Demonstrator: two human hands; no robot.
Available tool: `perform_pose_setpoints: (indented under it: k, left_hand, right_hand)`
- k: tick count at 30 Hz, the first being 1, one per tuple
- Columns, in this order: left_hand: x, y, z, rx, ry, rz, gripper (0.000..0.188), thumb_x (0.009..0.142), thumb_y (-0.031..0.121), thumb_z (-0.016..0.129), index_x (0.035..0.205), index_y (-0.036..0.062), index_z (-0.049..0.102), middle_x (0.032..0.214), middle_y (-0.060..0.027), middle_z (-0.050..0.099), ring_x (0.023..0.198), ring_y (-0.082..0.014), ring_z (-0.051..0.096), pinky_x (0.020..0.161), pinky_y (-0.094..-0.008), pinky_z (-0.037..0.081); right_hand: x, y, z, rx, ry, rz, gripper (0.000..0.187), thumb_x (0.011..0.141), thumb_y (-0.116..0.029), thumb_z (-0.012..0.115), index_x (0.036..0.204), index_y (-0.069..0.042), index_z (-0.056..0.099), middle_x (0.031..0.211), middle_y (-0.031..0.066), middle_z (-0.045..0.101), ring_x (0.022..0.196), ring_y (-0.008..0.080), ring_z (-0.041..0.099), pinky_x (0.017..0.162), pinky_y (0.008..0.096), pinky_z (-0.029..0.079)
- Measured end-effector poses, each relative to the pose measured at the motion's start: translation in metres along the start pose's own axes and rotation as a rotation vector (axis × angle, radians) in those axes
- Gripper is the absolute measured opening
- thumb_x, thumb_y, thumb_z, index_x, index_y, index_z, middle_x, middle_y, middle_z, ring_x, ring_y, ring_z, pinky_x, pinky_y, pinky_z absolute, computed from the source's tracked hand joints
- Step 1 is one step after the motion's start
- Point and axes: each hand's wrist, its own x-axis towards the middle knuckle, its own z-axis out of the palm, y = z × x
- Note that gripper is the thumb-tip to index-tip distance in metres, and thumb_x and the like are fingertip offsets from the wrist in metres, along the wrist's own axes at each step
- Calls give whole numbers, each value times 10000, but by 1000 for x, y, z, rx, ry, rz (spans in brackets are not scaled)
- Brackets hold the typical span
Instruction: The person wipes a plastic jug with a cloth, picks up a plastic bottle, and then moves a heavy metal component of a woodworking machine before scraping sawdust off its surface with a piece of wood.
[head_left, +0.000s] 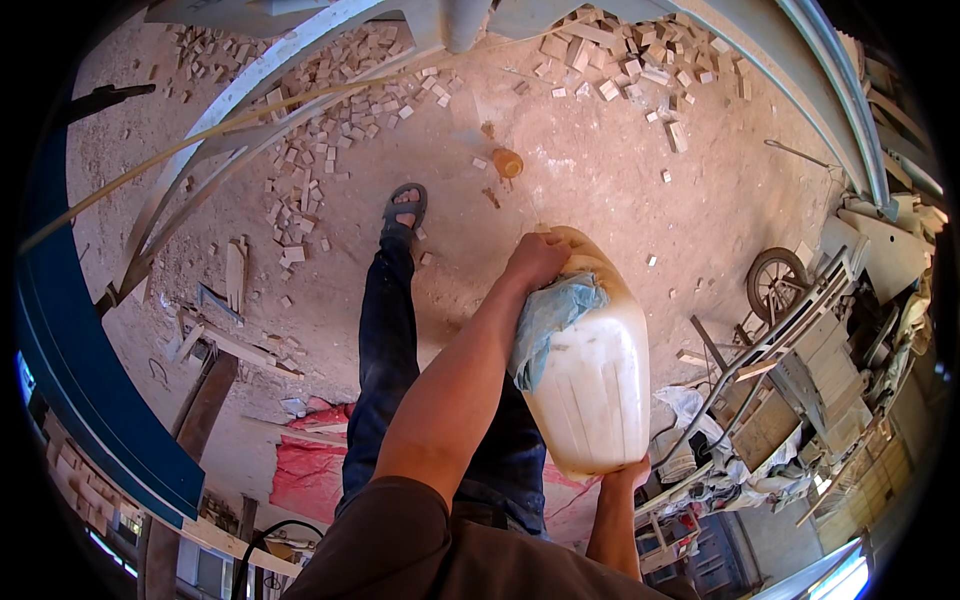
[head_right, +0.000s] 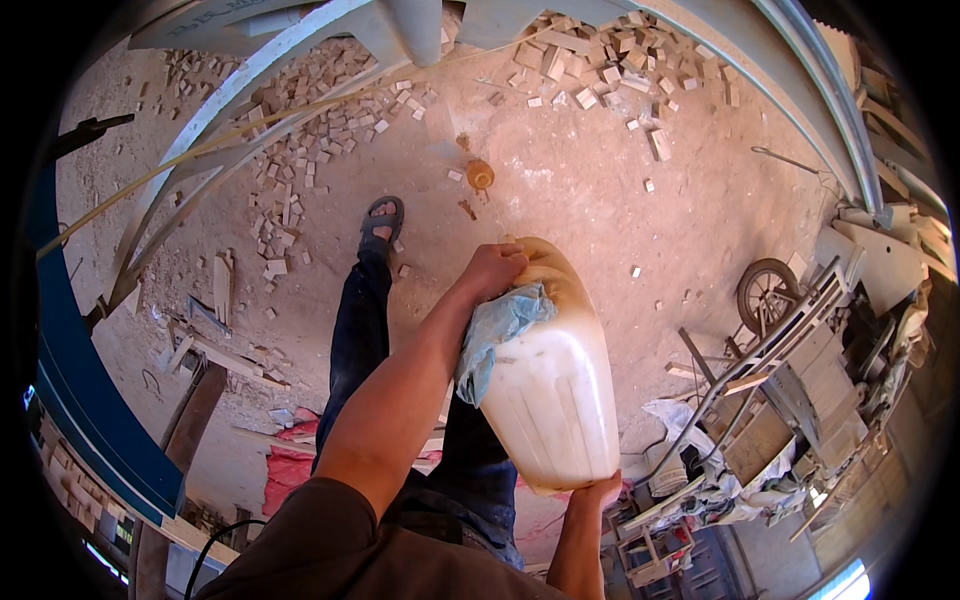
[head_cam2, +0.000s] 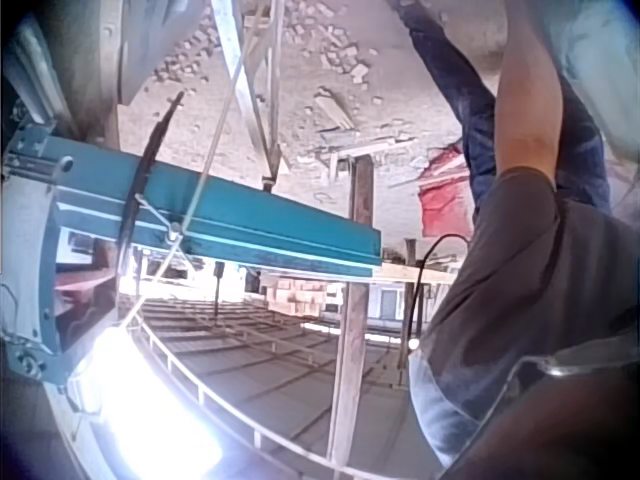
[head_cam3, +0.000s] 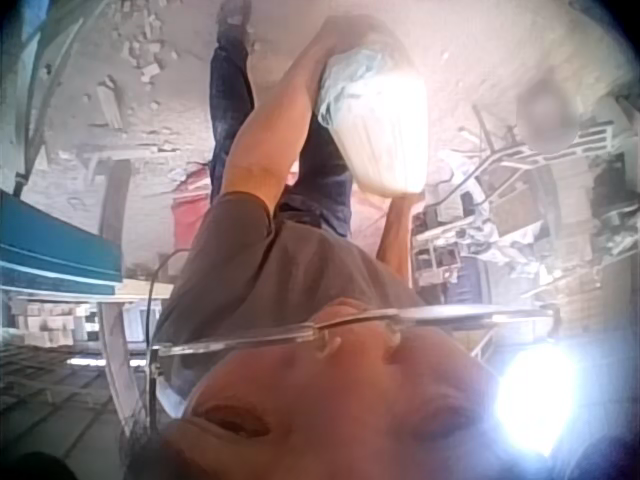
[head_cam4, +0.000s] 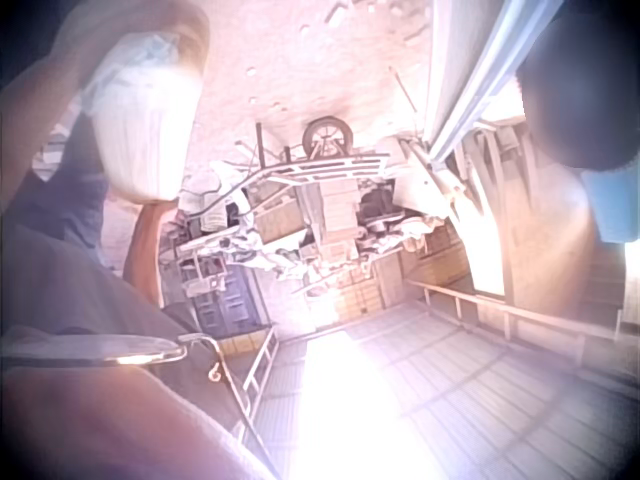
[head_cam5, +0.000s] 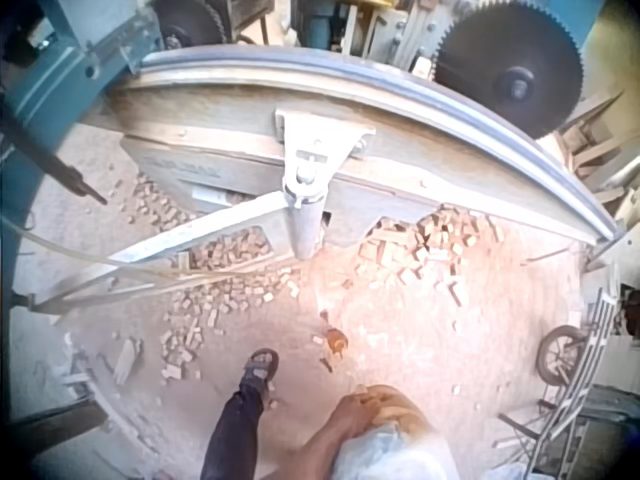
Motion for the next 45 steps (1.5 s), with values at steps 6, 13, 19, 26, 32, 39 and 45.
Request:
perform_pose_setpoints:
  k: [6, 13, 19, 26, 32, 39, 45]
  left_hand:
    - [-4, 5, -2, -2, -19, -12, 486, 833, 259, 615, 1241, -1, 660, 1185, -232, 681, 1101, -289, 670, 958, -319, 493]
    - [1, -3, 1, -13, 18, 20, 490, 837, 226, 634, 1254, -31, 644, 1049, -157, 705, 921, -198, 659, 820, -291, 511]
    - [-2, 1, 0, -13, -1, -2, 501, 835, 267, 614, 1251, -10, 649, 1200, -237, 673, 1120, -291, 662, 976, -319, 484]
    - [-8, 8, -3, -5, 4, -1, 492, 836, 270, 613, 1246, 1, 657, 1198, -231, 676, 1120, -291, 661, 974, -321, 484]
    - [1, -5, 2, 33, 69, 65, 519, 835, 231, 631, 1260, -68, 623, 1128, -204, 703, 990, -217, 679, 870, -285, 517]
    - [1, -6, 11, 247, 114, 3, 447, 813, 284, 612, 1207, 93, 701, 1114, -202, 707, 1067, -302, 679, 944, -358, 510]
    - [-18, 7, 28, 251, 160, 40, 397, 781, 264, 682, 1140, 103, 736, 1044, -171, 731, 966, -270, 707, 881, -330, 536]
  right_hand:
    - [2, 2, -3, -12, 8, -2, 441, 947, -266, 376, 1197, -18, 642, 1191, 152, 668, 1096, 328, 649, 960, 451, 530]
    - [-5, 1, 2, -7, 6, 7, 453, 952, -263, 373, 1210, -2, 638, 1203, 151, 667, 1099, 325, 650, 963, 451, 530]
    - [-8, 0, 4, -35, 25, -26, 453, 951, -256, 370, 1201, 8, 640, 1191, 154, 672, 1090, 327, 655, 960, 450, 534]
    - [-2, 4, 2, 8, 16, 13, 455, 947, -253, 366, 1208, 7, 633, 1195, 157, 669, 1093, 331, 655, 962, 462, 535]
    - [34, 27, -9, -6, -96, 4, 492, 954, -283, 337, 1251, -2, 612, 1236, 162, 651, 1117, 341, 642, 966, 484, 532]
    - [88, 105, 3, 129, -223, 150, 561, 966, -348, 300, 1357, -29, 543, 1348, 159, 592, 1207, 371, 587, 1020, 521, 489]
    - [146, 179, 41, 269, -235, 349, 577, 972, -397, 304, 1350, -37, 549, 1380, 148, 574, 1240, 383, 562, 1048, 536, 453]
